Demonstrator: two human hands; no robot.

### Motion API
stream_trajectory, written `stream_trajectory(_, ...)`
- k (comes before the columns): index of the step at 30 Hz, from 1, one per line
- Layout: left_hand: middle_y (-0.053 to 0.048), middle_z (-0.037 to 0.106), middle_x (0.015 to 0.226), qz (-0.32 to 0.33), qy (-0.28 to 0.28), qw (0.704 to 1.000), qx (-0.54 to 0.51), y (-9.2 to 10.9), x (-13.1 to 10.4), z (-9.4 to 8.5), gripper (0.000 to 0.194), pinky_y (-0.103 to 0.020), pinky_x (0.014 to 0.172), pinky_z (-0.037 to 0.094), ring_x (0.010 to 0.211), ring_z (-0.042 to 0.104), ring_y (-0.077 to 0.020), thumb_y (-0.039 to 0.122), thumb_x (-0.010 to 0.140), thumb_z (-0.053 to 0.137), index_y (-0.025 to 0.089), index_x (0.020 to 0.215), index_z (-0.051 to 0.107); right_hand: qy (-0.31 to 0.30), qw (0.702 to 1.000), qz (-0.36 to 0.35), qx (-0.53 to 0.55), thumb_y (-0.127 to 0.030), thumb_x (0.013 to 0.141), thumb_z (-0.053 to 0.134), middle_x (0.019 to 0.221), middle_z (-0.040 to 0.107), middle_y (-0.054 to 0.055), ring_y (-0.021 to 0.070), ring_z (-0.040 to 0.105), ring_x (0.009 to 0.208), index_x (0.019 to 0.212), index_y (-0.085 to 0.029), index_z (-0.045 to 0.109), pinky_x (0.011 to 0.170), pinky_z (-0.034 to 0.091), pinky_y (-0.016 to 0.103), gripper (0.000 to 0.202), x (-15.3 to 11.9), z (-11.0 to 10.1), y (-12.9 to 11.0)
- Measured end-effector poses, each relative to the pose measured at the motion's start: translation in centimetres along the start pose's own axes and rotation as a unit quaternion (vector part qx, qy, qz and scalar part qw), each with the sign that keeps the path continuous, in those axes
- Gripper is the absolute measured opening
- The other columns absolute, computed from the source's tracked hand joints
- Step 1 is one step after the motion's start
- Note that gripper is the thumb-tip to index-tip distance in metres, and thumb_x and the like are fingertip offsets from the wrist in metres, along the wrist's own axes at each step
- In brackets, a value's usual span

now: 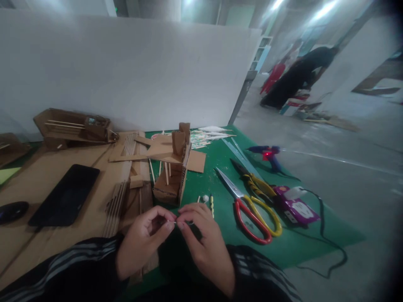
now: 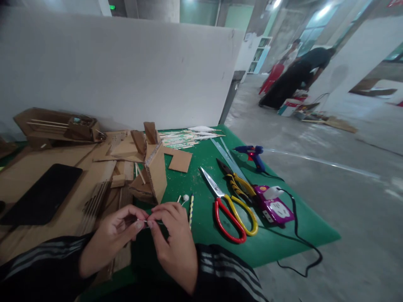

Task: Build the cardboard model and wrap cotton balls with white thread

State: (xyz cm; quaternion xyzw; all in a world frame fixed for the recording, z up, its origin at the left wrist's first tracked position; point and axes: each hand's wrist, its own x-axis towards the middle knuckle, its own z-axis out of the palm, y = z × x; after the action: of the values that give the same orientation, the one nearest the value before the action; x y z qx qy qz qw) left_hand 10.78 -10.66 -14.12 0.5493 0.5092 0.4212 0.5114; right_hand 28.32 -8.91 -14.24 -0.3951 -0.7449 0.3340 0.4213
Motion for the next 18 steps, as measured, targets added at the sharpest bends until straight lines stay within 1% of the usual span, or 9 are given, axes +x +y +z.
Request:
stream_trajectory(3,-0.004,0.065,0.088,0.001,0.003,1.000,0.023,-0.25,0.00,-0.02,0.015,-0.023,0.062,0.047,0.076,0.060,-0.0154,0.032,0.091,0.056,0.017,0.090,0.060,0.000,1.000,0.009,0.006,-0.013,0.092,0.054,0.098,0.065,0.005,0.0201,0.057,0.100,0.088,-0.022,0.063,0.089,0.044,0.036,0.013,-0.05,-0.03,-0.20)
stream_trajectory(9,-0.004,0.062,0.086,0.031,0.001,0.996,0.081,-0.60,-0.23,-0.09,0.012,-0.029,0.074,0.048,0.081,0.060,-0.0179,0.028,0.092,0.053,0.018,0.086,0.057,0.005,1.000,0.025,0.017,-0.014,0.092,0.054,0.100,0.064,0.006,0.0209,0.058,0.100,0.086,-0.022,0.064,0.089,0.045,0.036,0.013,-0.05,0.07,-0.20)
stream_trajectory(13,-0.003,0.061,0.087,0.036,-0.007,0.997,0.064,-0.25,-0.33,-0.17,0.011,-0.029,0.073,0.048,0.081,0.060,-0.0172,0.028,0.092,0.052,0.019,0.085,0.056,0.016,0.999,0.022,0.023,-0.015,0.091,0.054,0.100,0.064,0.006,0.0207,0.058,0.101,0.086,-0.021,0.063,0.089,0.044,0.035,0.012,-0.12,0.09,-0.04)
stream_trajectory(18,-0.001,0.059,0.082,0.024,0.003,0.998,0.052,0.13,-0.30,-0.05,0.013,-0.025,0.065,0.046,0.070,0.056,-0.0137,0.029,0.091,0.053,0.019,0.083,0.054,0.018,0.998,0.035,0.041,-0.017,0.093,0.051,0.095,0.062,0.005,0.0192,0.057,0.094,0.086,-0.020,0.059,0.085,0.044,0.032,0.012,-0.16,0.16,-0.14)
